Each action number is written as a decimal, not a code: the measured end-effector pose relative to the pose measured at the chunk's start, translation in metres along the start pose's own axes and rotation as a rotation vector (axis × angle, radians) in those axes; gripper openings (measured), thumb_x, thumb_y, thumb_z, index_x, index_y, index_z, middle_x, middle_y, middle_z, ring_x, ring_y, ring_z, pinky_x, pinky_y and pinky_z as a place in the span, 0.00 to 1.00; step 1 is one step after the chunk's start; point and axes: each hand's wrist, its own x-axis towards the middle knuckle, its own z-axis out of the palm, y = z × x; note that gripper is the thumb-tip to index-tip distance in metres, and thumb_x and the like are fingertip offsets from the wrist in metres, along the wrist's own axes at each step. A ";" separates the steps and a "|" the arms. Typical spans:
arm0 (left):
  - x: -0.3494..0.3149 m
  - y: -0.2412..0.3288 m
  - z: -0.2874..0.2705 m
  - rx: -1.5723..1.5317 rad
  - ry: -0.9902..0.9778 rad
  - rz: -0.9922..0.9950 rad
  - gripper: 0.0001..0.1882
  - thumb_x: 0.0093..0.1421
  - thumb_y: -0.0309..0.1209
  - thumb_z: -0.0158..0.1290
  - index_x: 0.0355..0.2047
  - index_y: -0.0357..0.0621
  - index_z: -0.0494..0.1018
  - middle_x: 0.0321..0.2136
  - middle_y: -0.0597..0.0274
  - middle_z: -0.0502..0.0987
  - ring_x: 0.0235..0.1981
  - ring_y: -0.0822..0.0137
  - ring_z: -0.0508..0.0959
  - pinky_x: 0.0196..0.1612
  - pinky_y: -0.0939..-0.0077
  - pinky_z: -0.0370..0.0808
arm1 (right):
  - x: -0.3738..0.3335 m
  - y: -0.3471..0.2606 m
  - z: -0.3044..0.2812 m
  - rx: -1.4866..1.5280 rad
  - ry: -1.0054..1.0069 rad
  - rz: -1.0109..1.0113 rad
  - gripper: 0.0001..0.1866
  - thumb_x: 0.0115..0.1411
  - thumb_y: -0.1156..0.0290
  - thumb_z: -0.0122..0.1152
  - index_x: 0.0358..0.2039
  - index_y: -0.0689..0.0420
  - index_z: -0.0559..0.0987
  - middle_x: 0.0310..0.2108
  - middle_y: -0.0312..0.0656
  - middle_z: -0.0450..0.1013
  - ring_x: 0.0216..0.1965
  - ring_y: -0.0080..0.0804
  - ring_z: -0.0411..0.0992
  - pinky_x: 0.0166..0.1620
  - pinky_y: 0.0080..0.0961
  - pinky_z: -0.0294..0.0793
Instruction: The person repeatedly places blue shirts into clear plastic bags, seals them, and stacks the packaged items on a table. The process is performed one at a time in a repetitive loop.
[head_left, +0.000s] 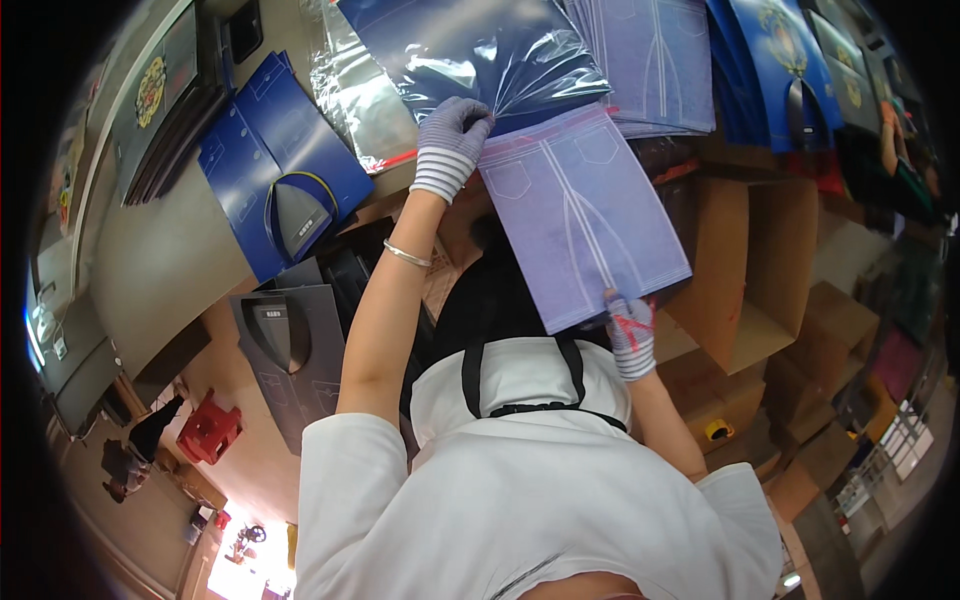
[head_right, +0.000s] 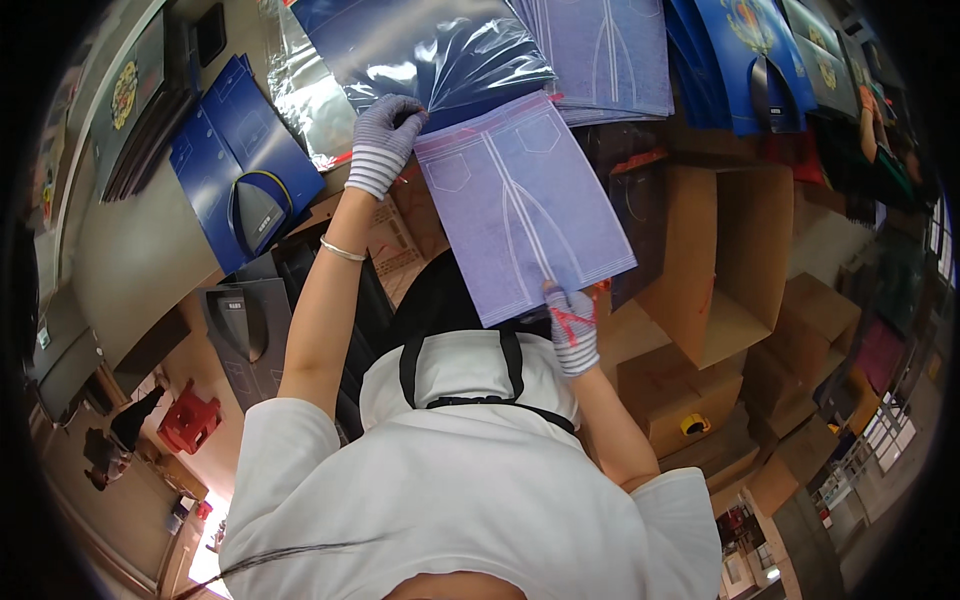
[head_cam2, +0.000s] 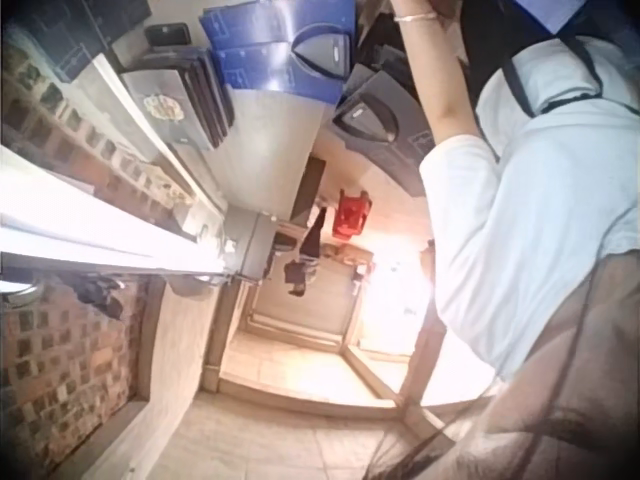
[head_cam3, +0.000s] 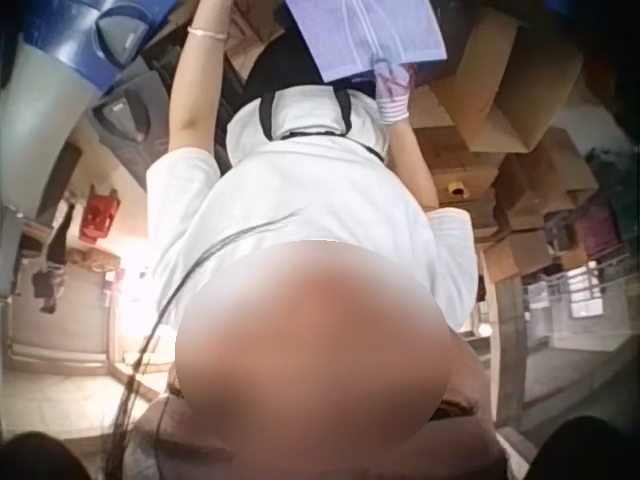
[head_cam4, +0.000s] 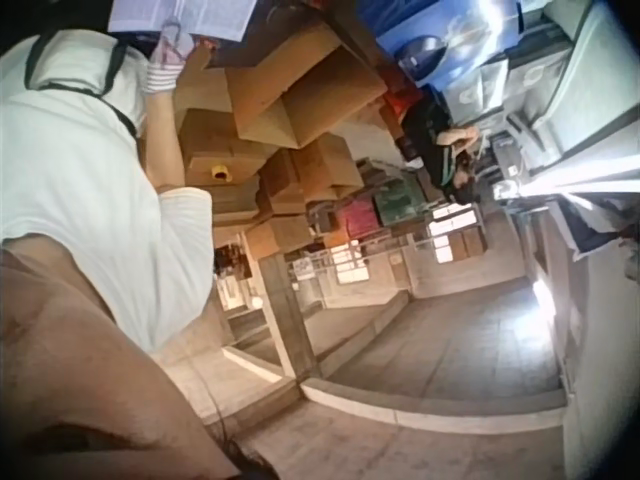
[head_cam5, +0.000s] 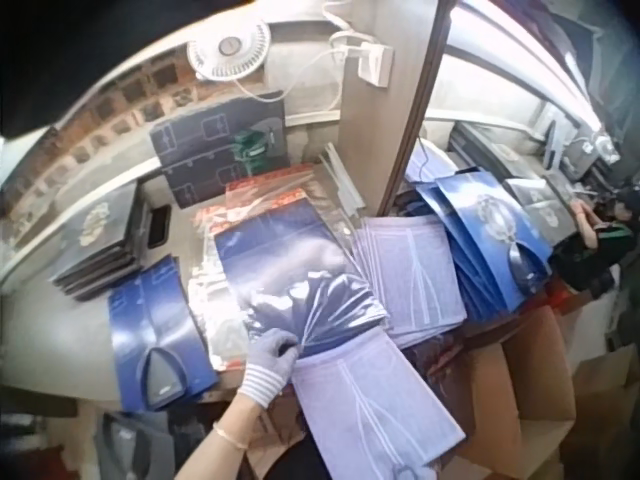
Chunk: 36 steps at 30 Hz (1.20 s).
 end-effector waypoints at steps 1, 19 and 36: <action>-0.003 -0.004 -0.002 0.012 0.009 0.000 0.05 0.48 0.24 0.57 0.28 0.37 0.75 0.24 0.60 0.75 0.26 0.73 0.75 0.33 0.81 0.72 | 0.001 0.000 -0.008 -0.032 -0.021 -0.047 0.13 0.57 0.65 0.56 0.26 0.63 0.74 0.20 0.34 0.68 0.25 0.21 0.67 0.28 0.17 0.66; -0.040 0.018 -0.012 0.011 0.020 0.067 0.07 0.47 0.25 0.56 0.29 0.40 0.75 0.24 0.56 0.74 0.26 0.63 0.75 0.32 0.76 0.72 | 0.021 -0.049 0.031 0.204 -0.408 0.208 0.16 0.62 0.65 0.47 0.36 0.69 0.70 0.22 0.49 0.73 0.22 0.35 0.75 0.24 0.22 0.73; -0.145 -0.113 -0.009 -0.619 0.225 -0.751 0.11 0.61 0.30 0.43 0.32 0.37 0.74 0.26 0.59 0.77 0.24 0.73 0.75 0.29 0.79 0.73 | 0.165 -0.029 0.106 -0.668 -0.606 -0.580 0.11 0.51 0.68 0.55 0.35 0.58 0.72 0.33 0.43 0.72 0.37 0.37 0.71 0.43 0.31 0.68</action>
